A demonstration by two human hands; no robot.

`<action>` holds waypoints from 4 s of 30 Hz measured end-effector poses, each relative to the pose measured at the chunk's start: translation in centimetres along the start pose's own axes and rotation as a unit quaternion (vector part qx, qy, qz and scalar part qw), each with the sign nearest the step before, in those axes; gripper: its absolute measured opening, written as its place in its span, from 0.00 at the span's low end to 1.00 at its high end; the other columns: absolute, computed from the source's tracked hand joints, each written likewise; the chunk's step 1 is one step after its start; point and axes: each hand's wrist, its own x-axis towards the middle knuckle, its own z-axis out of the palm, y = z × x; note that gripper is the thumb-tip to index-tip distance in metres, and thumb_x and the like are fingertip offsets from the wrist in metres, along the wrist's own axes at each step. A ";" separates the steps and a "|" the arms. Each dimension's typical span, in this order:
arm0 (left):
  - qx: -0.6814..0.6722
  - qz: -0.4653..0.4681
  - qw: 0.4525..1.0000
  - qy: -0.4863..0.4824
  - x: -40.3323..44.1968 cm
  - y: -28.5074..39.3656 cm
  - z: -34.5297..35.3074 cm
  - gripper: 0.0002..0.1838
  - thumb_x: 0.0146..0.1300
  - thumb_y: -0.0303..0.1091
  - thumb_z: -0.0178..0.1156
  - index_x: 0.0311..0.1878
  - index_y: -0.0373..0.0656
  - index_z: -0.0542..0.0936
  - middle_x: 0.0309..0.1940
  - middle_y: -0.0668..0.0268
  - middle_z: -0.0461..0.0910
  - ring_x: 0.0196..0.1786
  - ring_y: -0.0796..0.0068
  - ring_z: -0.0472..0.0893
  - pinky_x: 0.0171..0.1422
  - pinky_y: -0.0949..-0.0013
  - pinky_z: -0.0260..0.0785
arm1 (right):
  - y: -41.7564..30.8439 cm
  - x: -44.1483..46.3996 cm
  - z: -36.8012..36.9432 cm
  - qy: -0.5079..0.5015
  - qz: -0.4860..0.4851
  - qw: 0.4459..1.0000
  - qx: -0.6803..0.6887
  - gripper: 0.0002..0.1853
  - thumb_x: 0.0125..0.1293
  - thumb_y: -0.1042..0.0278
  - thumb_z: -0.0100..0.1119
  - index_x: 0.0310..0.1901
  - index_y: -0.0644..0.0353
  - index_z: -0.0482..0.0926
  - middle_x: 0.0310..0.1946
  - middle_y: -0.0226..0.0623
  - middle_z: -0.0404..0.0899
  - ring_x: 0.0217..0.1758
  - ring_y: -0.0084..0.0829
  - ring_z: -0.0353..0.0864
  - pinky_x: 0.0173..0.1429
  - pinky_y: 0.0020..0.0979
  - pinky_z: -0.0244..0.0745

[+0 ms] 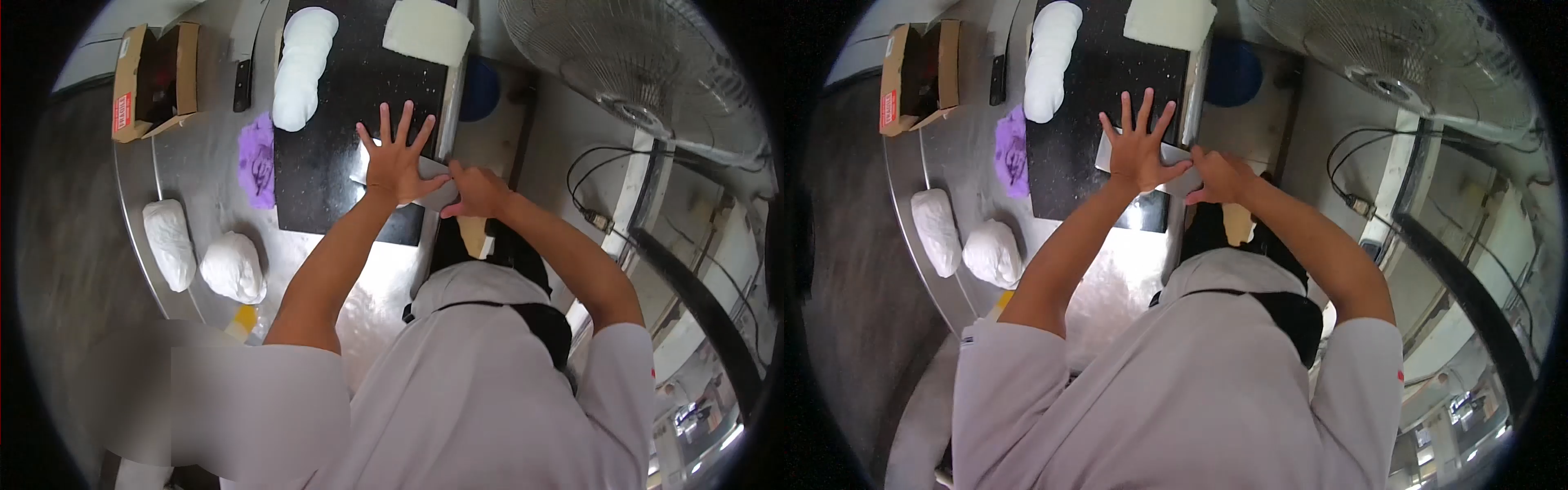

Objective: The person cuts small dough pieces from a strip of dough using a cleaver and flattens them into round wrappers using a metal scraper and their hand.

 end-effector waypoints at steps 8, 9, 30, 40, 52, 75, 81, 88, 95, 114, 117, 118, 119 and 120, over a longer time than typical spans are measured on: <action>0.004 -0.072 0.991 0.111 2.9 -2.4 -0.5 0.59 0.51 0.81 0.61 0.84 0.65 0.58 0.86 0.55 0.46 0.86 0.37 0.42 0.72 0.11 0.29 | 1.1 4.9 -5.9 -0.053 -0.089 0.995 -0.002 0.48 0.47 0.44 0.84 0.58 0.70 0.67 0.45 0.65 0.81 0.52 0.64 0.84 0.57 0.49 0.80; 0.014 -0.059 0.993 0.098 2.0 -2.3 -0.4 0.61 0.49 0.82 0.61 0.84 0.65 0.57 0.86 0.55 0.45 0.86 0.39 0.42 0.73 0.12 0.30 | 1.7 4.3 -4.3 -0.043 -0.086 0.995 0.008 0.48 0.47 0.44 0.83 0.58 0.70 0.67 0.45 0.65 0.81 0.52 0.63 0.84 0.57 0.49 0.80; 0.022 -0.058 0.989 0.134 4.2 -1.4 -0.8 0.61 0.49 0.80 0.62 0.85 0.64 0.56 0.87 0.54 0.42 0.84 0.28 0.39 0.70 0.09 0.29 | 3.8 5.7 -5.9 0.009 -0.127 0.992 0.009 0.48 0.51 0.36 0.79 0.57 0.71 0.67 0.42 0.66 0.82 0.50 0.63 0.85 0.54 0.53 0.79; 0.037 -0.051 0.993 0.097 3.7 -0.9 -0.1 0.62 0.50 0.81 0.62 0.85 0.65 0.54 0.86 0.53 0.42 0.84 0.27 0.37 0.71 0.09 0.27 | 3.8 3.8 -3.5 0.038 -0.129 0.989 0.056 0.48 0.48 0.44 0.83 0.59 0.71 0.67 0.44 0.64 0.83 0.51 0.60 0.86 0.55 0.50 0.81; 0.010 -0.028 0.997 0.068 3.9 -0.5 0.4 0.62 0.50 0.81 0.62 0.85 0.63 0.55 0.86 0.52 0.44 0.84 0.25 0.39 0.70 0.08 0.30 | 2.9 4.3 -7.2 -0.123 -0.005 0.992 0.039 0.47 0.50 0.41 0.81 0.60 0.66 0.65 0.49 0.62 0.80 0.57 0.61 0.81 0.57 0.52 0.77; 0.007 0.196 0.981 -0.006 3.8 -3.9 -1.6 0.63 0.45 0.77 0.68 0.84 0.68 0.55 0.87 0.58 0.43 0.86 0.41 0.42 0.80 0.20 0.33 | 0.1 1.5 -0.2 0.030 -0.025 0.990 0.136 0.48 0.52 0.39 0.80 0.57 0.75 0.68 0.39 0.64 0.83 0.47 0.64 0.85 0.50 0.51 0.80; 0.052 0.134 0.986 0.086 8.7 -4.2 -4.5 0.61 0.48 0.71 0.71 0.84 0.59 0.57 0.85 0.52 0.44 0.86 0.40 0.41 0.82 0.24 0.31 | 2.0 5.5 -4.7 0.104 -0.037 0.983 0.146 0.31 0.55 0.54 0.79 0.50 0.68 0.74 0.42 0.59 0.85 0.50 0.61 0.85 0.55 0.50 0.80; -0.025 0.096 0.977 0.190 2.7 -5.4 -5.1 0.45 0.60 0.43 0.74 0.79 0.53 0.63 0.82 0.57 0.56 0.83 0.48 0.56 0.80 0.36 0.52 | 1.1 7.1 -4.6 0.181 0.124 0.958 0.184 0.30 0.62 0.57 0.75 0.61 0.60 0.75 0.44 0.53 0.86 0.47 0.48 0.88 0.50 0.43 0.80; 0.030 0.264 0.957 -0.115 -1.4 -3.7 -5.7 0.30 0.60 0.28 0.69 0.66 0.52 0.76 0.63 0.64 0.79 0.69 0.61 0.76 0.71 0.53 0.66 | -1.6 -2.2 5.5 0.120 0.028 0.960 0.252 0.34 0.65 0.54 0.74 0.65 0.65 0.74 0.53 0.49 0.84 0.55 0.43 0.84 0.64 0.42 0.76; -0.365 -0.078 0.927 0.010 -5.4 -14.4 -6.1 0.10 0.58 0.30 0.72 0.35 0.40 0.79 0.28 0.63 0.81 0.34 0.74 0.80 0.43 0.66 0.74 | -3.6 -15.8 2.8 0.008 0.096 0.976 0.197 0.29 0.66 0.55 0.72 0.60 0.65 0.73 0.48 0.58 0.83 0.54 0.58 0.84 0.56 0.47 0.77; -0.522 -0.219 0.823 0.052 -6.7 -17.0 -5.1 0.09 0.63 0.27 0.72 0.40 0.40 0.80 0.34 0.68 0.84 0.37 0.77 0.82 0.44 0.71 0.74 | -2.7 -13.6 1.1 0.018 0.109 0.982 0.152 0.29 0.66 0.54 0.72 0.60 0.65 0.73 0.48 0.58 0.84 0.55 0.59 0.84 0.57 0.48 0.78; -0.524 -0.224 0.819 0.061 -6.7 -16.7 -5.9 0.09 0.63 0.27 0.72 0.40 0.40 0.80 0.34 0.68 0.84 0.37 0.77 0.82 0.44 0.71 0.74 | -2.5 -13.0 1.1 0.002 0.126 0.982 0.139 0.29 0.66 0.54 0.71 0.60 0.65 0.74 0.48 0.58 0.84 0.55 0.60 0.83 0.57 0.48 0.78; -0.519 -0.230 0.819 0.088 -6.6 -16.8 -6.8 0.10 0.62 0.27 0.73 0.41 0.40 0.80 0.35 0.67 0.84 0.39 0.77 0.83 0.45 0.71 0.74 | -2.1 -12.0 0.6 -0.019 0.127 0.983 0.133 0.29 0.66 0.53 0.71 0.59 0.65 0.74 0.50 0.58 0.84 0.56 0.61 0.83 0.57 0.49 0.77; -0.511 -0.238 0.818 0.116 -6.3 -17.0 -7.7 0.11 0.62 0.27 0.73 0.43 0.40 0.81 0.36 0.66 0.85 0.40 0.77 0.83 0.46 0.72 0.75 | -2.0 -10.8 -0.1 -0.024 0.116 0.985 0.126 0.29 0.66 0.53 0.71 0.59 0.65 0.74 0.50 0.58 0.84 0.56 0.61 0.83 0.57 0.49 0.77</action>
